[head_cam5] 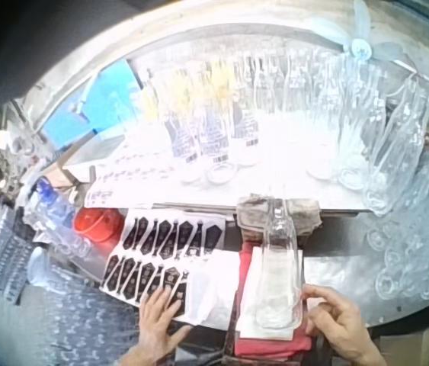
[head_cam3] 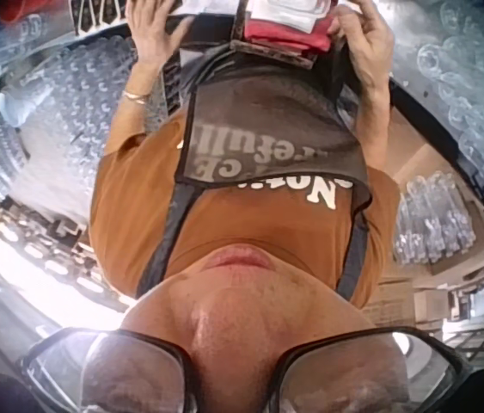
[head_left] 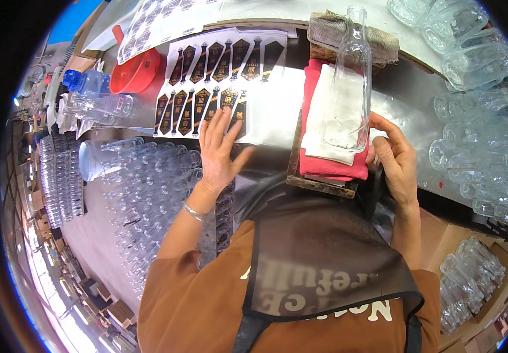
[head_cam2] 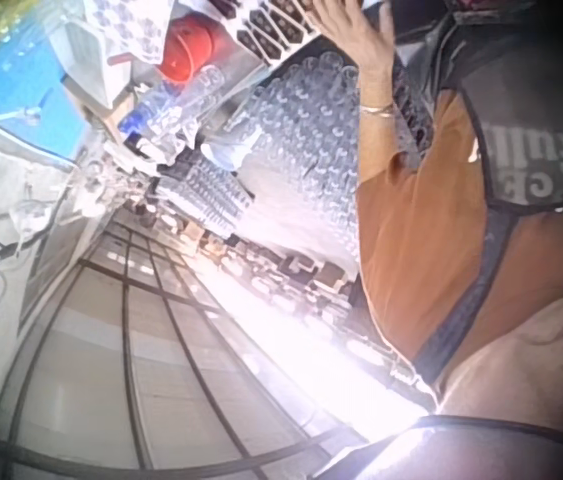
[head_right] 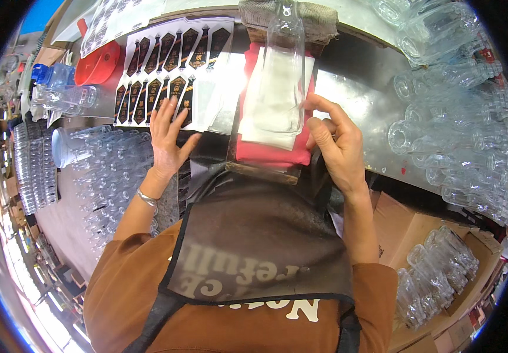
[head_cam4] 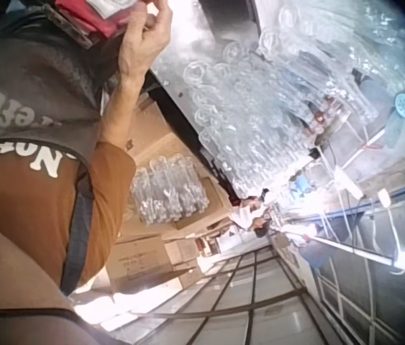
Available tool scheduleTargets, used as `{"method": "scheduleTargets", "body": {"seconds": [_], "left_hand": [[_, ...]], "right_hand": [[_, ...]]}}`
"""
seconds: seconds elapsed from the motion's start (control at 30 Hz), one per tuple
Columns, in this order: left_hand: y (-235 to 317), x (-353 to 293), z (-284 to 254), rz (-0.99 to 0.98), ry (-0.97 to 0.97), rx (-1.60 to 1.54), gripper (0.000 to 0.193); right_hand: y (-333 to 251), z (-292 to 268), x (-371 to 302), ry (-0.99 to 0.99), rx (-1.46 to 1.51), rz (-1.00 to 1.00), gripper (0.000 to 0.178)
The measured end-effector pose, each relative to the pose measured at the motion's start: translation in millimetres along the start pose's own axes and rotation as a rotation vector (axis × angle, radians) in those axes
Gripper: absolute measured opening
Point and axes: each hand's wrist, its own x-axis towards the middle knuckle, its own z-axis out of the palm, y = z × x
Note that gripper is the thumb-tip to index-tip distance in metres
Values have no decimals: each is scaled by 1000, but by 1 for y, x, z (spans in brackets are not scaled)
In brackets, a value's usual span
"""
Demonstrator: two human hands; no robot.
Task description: The person repeatedly picks up clear plastic bottles, applies a dark rectangular label to the front, smooths it with a black card, and places the labeled bottle aside. The process is repeated for multiple bottles in a consistent sequence.
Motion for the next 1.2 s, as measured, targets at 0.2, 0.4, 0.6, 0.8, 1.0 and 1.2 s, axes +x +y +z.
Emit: {"method": "scheduleTargets", "body": {"seconds": [0.2, 0.4, 0.6, 0.8, 1.0, 1.2], "left_hand": [[2, 4, -21, -190, -12, -447, 10], [59, 110, -40, -509, 149, -1327, 19], [126, 174, -46, 316, 208, -494, 16], [139, 145, -33, 316, 76, -327, 20], [113, 159, -28, 169, 9, -668, 26], [114, 172, -8, 83, -61, -650, 56]], "right_hand": [[-3, -10, -7, 37, -20, 22, 41], [-13, 4, -1, -66, -424, -208, 85], [-12, 18, -1, 32, -570, -348, 89], [-9, 14, -1, 9, -576, -335, 87], [-24, -5, 14, -105, -214, -92, 68], [-25, 6, 46, -27, -47, 7, 63]]}}
